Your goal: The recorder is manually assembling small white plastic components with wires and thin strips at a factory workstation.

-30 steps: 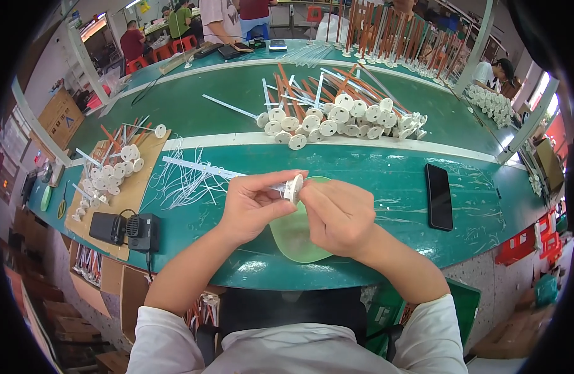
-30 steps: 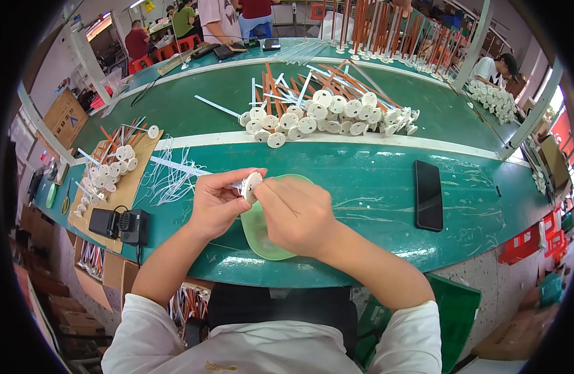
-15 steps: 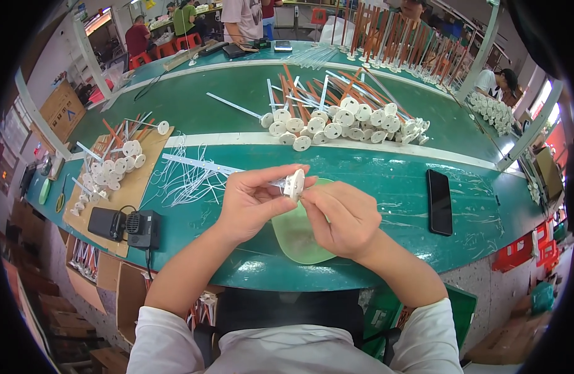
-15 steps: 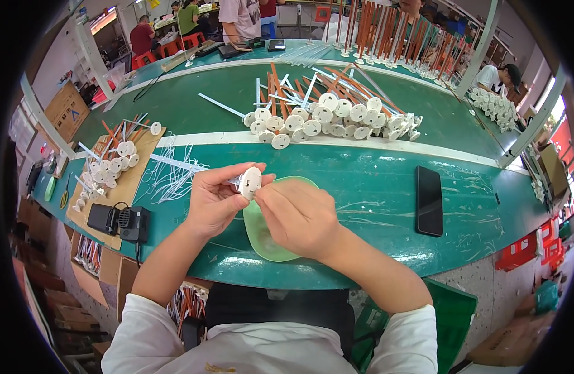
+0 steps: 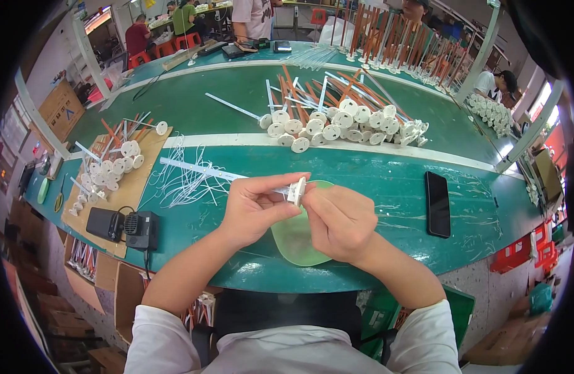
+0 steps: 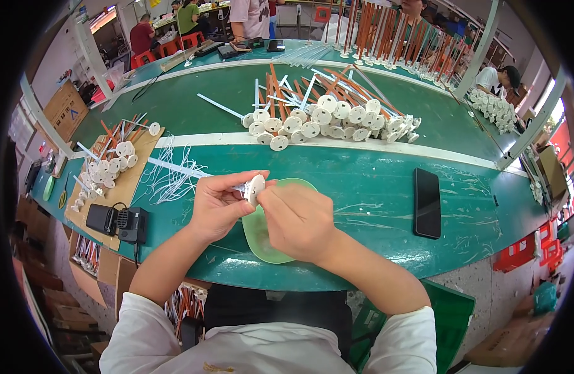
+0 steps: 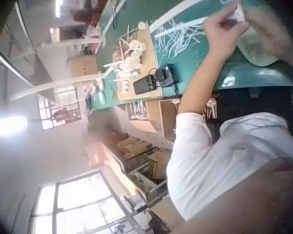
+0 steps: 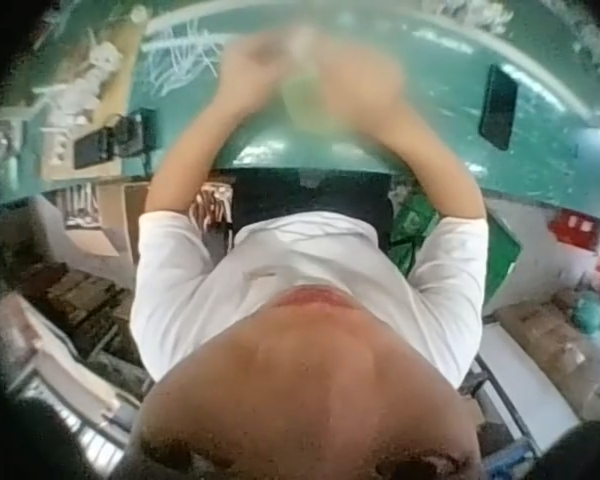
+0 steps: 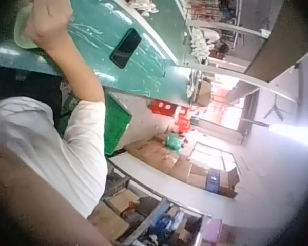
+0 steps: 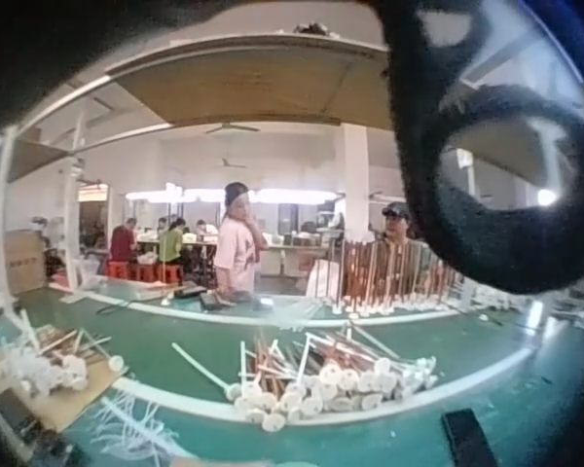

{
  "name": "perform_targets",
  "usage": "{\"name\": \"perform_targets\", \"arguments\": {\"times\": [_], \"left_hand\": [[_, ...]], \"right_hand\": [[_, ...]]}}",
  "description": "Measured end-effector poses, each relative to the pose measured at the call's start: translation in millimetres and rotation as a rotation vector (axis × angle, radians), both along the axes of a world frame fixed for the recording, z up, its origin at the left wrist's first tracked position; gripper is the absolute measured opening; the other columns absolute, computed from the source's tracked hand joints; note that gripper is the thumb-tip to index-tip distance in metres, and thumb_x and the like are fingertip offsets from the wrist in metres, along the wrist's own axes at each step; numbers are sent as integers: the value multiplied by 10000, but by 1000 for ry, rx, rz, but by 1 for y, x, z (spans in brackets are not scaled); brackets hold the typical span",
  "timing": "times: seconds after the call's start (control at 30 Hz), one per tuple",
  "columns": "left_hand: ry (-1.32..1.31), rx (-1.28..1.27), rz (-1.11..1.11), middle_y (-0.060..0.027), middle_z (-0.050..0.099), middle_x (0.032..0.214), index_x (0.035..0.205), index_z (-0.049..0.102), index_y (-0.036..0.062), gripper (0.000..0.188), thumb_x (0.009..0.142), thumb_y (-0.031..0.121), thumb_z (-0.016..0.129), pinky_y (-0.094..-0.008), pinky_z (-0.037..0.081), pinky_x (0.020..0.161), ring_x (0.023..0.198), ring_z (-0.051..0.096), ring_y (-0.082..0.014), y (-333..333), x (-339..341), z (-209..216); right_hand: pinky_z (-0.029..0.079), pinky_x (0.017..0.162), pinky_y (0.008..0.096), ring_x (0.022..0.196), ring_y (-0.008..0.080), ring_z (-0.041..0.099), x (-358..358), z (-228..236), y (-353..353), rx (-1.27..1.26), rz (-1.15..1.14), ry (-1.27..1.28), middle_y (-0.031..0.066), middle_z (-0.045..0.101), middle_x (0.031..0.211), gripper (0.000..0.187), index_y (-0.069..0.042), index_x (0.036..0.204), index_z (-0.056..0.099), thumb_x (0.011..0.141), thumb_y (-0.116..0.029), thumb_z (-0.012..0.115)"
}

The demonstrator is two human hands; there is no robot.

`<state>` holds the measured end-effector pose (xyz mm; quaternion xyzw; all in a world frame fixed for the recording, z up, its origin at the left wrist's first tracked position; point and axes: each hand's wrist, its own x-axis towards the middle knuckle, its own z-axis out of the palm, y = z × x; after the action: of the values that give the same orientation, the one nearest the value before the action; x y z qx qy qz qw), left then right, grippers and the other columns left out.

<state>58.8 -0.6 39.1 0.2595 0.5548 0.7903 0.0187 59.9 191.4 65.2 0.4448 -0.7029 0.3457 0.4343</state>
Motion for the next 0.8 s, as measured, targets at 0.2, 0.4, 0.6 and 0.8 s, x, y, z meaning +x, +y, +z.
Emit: {"name": "perform_targets", "arguments": {"times": [0.2,0.4,0.6,0.8], "left_hand": [[10,-130,3,-225,644,1289,1305,603,-56,497,830,-53,748,-447,516,1047,1210,627,-368,-4,1,6],[-2,-32,12,-221,652,1277,1290,616,-57,506,817,-1,785,-409,531,1029,1200,638,-333,-6,-3,4],[11,-189,-23,-198,677,1249,1270,643,-46,490,805,-6,790,-329,565,958,1110,682,-220,-15,-5,16],[85,-506,13,-119,724,1163,1267,665,-1,454,827,14,773,-245,566,769,971,685,-107,-37,-5,43]], "right_hand": [[506,516,323,581,267,635,0,2,0,56,-14,12,143,667,768,215,54,924,673,727,134,704],[510,519,324,602,274,639,-7,3,1,20,66,7,150,679,803,235,56,933,669,714,135,697],[525,547,332,628,271,653,-5,2,4,125,66,2,147,693,830,235,37,936,675,716,115,697],[535,561,347,651,283,662,-16,-9,4,142,164,12,140,696,855,254,16,972,678,726,70,717]]}}
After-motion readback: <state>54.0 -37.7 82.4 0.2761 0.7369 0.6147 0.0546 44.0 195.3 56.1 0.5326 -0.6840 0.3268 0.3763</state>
